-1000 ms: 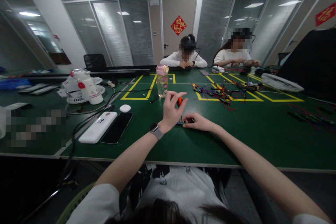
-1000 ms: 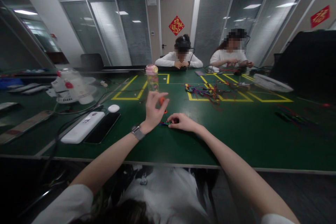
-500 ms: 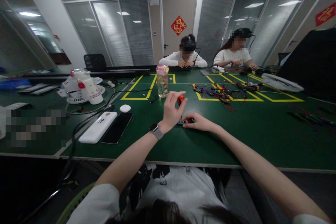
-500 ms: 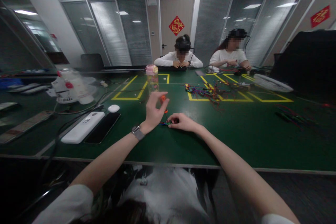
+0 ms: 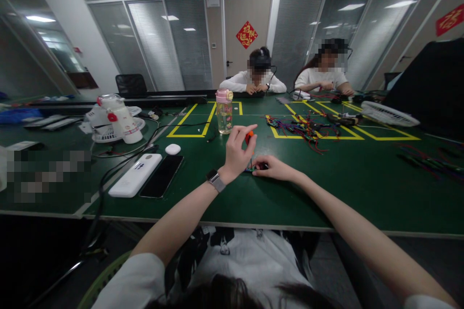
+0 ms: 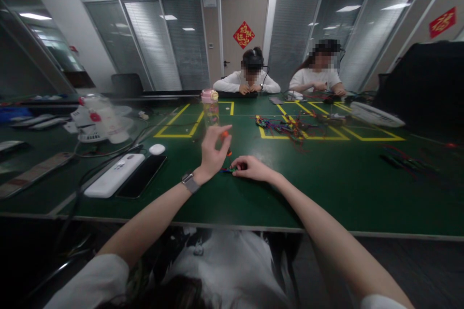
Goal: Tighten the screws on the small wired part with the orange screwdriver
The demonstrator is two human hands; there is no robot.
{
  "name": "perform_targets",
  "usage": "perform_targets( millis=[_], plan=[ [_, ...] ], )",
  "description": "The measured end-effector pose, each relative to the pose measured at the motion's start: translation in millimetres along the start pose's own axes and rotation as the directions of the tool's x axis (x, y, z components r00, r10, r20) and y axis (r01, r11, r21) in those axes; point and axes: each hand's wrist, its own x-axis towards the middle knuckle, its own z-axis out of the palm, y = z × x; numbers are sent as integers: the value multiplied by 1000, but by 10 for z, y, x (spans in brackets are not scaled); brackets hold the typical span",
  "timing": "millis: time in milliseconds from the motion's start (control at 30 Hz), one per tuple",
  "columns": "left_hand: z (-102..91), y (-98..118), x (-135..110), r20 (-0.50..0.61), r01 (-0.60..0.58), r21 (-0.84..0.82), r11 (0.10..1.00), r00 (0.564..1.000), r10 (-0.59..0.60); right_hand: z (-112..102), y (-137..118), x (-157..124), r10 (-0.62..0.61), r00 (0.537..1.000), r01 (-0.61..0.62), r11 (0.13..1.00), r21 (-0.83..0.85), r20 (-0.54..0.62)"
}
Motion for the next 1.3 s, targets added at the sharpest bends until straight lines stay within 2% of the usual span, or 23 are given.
perform_targets(
  millis=[133,400,500,733,1033,1300],
  plan=[
    [-9,6,-6,-25,-1,44,999,1000,2,-6,-20,-4,3,1000,-3,1000,2,-1],
    [-25,7,-8,61,23,-50,998,998,-20,-11,-1,-3,3,1000,-3,1000,1,-1],
    [-7,2,-2,44,25,-51,998,999,-23,-6,-1,-2,5,1000,-5,1000,-1,-1],
    [3,5,-21,-30,-3,58,998,1000,5,-6,-18,-7,6,1000,-6,1000,3,3],
    [-19,20,-22,74,23,-63,998,997,-19,-21,-6,-2,-7,1000,7,1000,-10,15],
    [16,-5,-16,17,20,2,1000,1000,-21,-13,-9,-7,1,1000,-1,1000,-2,6]
  ],
)
